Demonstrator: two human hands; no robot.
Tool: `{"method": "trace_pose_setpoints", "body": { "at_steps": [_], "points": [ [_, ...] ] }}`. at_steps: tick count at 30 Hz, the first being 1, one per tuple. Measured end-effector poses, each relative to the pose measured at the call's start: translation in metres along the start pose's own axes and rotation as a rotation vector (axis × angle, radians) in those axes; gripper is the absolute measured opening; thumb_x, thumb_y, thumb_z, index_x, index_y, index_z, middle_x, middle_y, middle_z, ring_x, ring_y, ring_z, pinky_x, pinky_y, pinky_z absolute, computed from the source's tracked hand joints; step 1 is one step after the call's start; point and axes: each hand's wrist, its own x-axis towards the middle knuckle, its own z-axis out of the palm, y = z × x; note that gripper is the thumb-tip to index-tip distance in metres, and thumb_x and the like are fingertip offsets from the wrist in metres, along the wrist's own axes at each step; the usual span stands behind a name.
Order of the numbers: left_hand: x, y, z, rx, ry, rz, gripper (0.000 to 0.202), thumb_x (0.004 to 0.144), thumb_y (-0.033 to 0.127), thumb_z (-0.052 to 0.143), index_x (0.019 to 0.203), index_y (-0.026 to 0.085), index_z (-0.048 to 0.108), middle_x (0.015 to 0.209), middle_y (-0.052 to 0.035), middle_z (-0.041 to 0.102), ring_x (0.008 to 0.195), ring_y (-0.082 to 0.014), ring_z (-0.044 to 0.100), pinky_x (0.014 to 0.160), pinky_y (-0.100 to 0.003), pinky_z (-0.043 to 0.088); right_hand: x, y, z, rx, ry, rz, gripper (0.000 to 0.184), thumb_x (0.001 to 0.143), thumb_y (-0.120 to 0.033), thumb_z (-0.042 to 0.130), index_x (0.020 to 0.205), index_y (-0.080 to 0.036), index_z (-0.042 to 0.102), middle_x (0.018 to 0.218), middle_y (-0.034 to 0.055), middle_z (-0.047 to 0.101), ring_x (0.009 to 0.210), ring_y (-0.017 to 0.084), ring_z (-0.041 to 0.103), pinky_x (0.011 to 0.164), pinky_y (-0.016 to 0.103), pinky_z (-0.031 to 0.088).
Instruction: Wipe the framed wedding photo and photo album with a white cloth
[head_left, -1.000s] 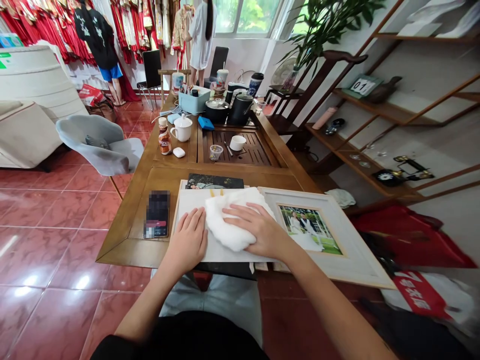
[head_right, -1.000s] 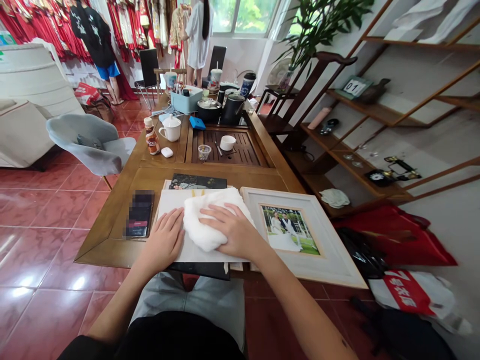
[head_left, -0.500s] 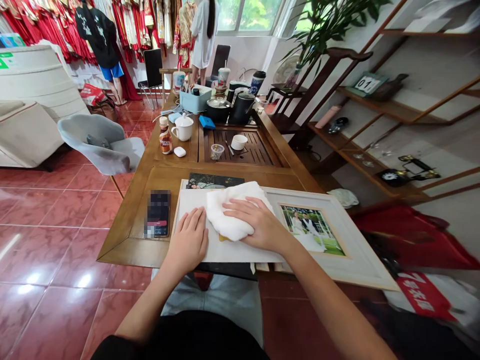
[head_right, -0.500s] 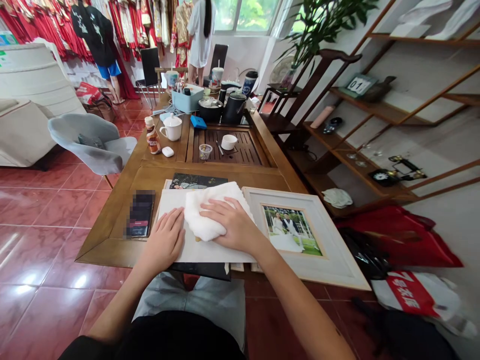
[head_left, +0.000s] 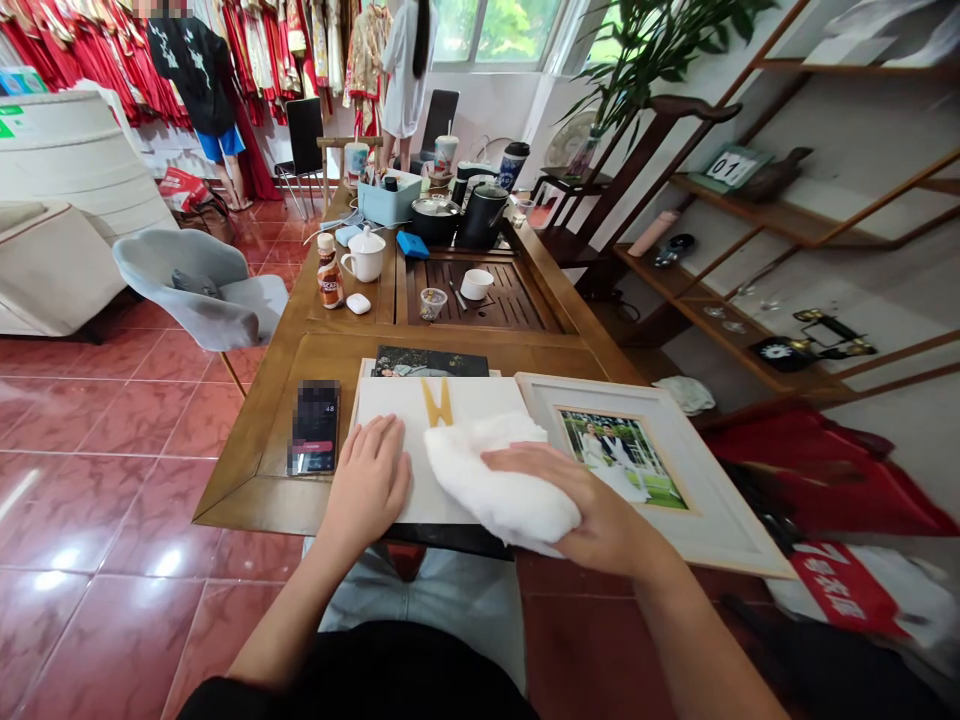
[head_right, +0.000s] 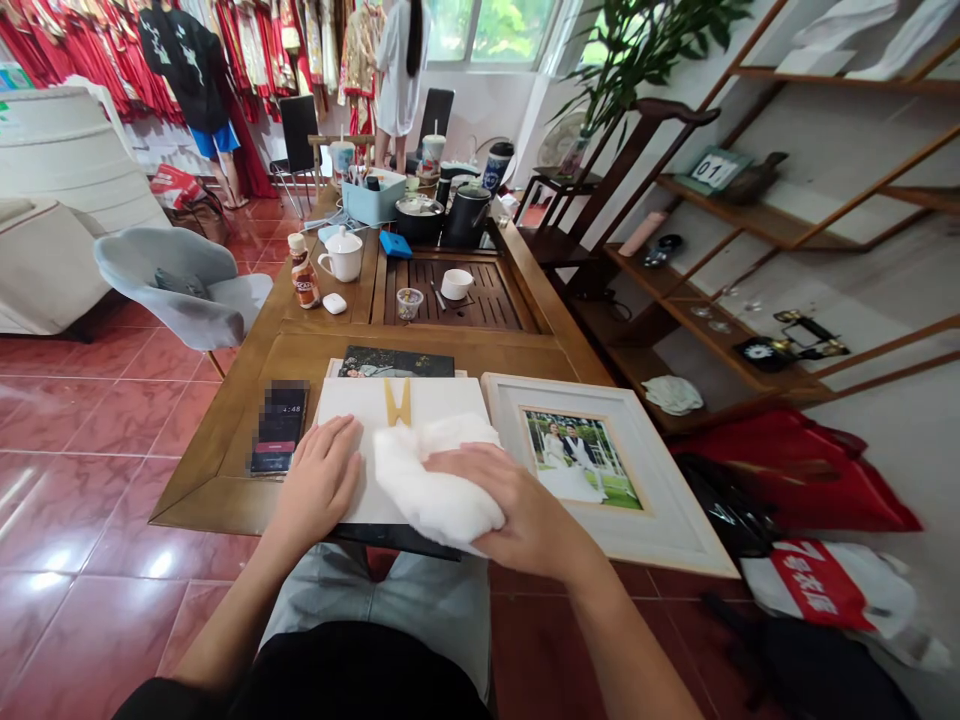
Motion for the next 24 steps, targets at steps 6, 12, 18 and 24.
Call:
{"method": "trace_pose_setpoints", "body": {
  "at_steps": [6, 12, 18, 24],
  "points": [
    [-0.016, -0.003, -0.002, -0.048, 0.049, -0.017, 0.043, 0.101, 0.029, 0.047, 0.141, 0.014, 0.050, 0.149, -0.0182, 0.054, 0.142, -0.0327, 0.047, 0.117, -0.053, 0.041, 0.037, 0.027, 0.006, -0.179, 0.120, 0.010, 0.048, 0.096, -0.032, 0.054, 0.142, -0.020, 0.050, 0.139, 0.0145, 0.065, 0.127, 0.031, 0.060, 0.104, 0.049, 0.046],
    [-0.028, -0.009, 0.008, -0.136, 0.086, -0.081, 0.061, 0.101, 0.036, 0.051, 0.153, 0.012, 0.032, 0.163, -0.0257, 0.031, 0.151, -0.0374, 0.034, 0.118, -0.057, 0.039, 0.087, 0.042, 0.032, -0.416, -0.146, 0.002, 0.057, 0.091, -0.023, 0.060, 0.146, -0.015, 0.049, 0.150, 0.0159, 0.056, 0.136, 0.033, 0.052, 0.111, 0.058, 0.036],
    [-0.027, -0.012, 0.010, -0.260, 0.080, -0.088, 0.075, 0.100, 0.035, 0.053, 0.161, 0.018, 0.014, 0.164, -0.0232, 0.028, 0.155, -0.0339, 0.027, 0.122, -0.055, 0.034, 0.097, 0.043, 0.042, -0.325, -0.274, -0.160, 0.054, 0.090, -0.021, 0.061, 0.143, -0.020, 0.053, 0.152, 0.0111, 0.054, 0.142, 0.030, 0.046, 0.118, 0.060, 0.022],
    [-0.023, -0.013, 0.010, -0.178, 0.080, -0.062, 0.070, 0.099, 0.034, 0.053, 0.158, 0.015, 0.021, 0.162, -0.0245, 0.031, 0.152, -0.0366, 0.032, 0.120, -0.056, 0.036, 0.092, 0.047, 0.037, -0.334, -0.245, -0.090, 0.050, 0.090, -0.020, 0.060, 0.140, -0.021, 0.057, 0.151, 0.0123, 0.055, 0.140, 0.030, 0.048, 0.117, 0.059, 0.022]
  ]
}}
